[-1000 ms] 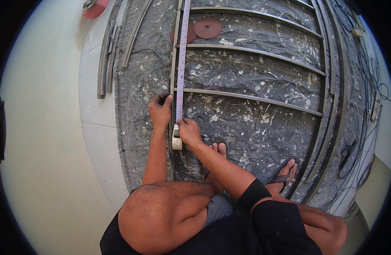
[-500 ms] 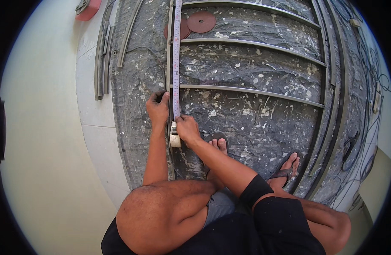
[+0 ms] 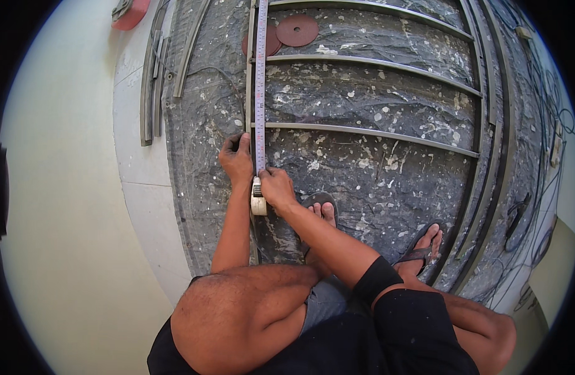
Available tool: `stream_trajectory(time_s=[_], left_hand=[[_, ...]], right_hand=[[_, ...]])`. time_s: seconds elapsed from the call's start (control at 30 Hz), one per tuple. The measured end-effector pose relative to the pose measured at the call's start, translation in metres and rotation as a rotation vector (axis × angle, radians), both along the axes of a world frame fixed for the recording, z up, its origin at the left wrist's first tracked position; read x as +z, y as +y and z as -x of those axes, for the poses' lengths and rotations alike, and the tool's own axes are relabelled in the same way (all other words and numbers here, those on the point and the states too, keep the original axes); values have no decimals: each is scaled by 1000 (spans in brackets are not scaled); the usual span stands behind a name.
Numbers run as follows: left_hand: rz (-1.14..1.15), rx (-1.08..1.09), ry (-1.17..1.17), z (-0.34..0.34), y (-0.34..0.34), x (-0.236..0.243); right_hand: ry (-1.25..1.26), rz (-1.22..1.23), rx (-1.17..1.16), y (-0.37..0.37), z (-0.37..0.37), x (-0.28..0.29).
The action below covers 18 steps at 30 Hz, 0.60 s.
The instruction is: Assemble and weld a metal frame structure on the floor.
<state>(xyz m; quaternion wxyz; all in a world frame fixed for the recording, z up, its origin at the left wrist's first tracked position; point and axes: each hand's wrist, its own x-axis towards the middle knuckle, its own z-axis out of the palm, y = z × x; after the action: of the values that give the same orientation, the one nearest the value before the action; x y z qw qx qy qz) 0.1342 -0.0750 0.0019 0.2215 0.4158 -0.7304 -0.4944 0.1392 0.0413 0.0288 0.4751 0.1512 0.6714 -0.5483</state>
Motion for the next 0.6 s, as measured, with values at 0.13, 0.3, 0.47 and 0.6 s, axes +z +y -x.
stream_trajectory(time_s=[0.13,0.3,0.47,0.6], left_hand=[[-10,-7,21,1,-1,-1],[-35,1,11,2,-2,-3],[-27,-3,-17,0,-3,-3],[-37,-4,-6,0,-3,-5]], right_hand=[[-7,-2,8,0,1,-1],[-1,-4,1,0,2,-1],[-7,15,-6,1,2,0],[7,10,-6,1,0,-2]])
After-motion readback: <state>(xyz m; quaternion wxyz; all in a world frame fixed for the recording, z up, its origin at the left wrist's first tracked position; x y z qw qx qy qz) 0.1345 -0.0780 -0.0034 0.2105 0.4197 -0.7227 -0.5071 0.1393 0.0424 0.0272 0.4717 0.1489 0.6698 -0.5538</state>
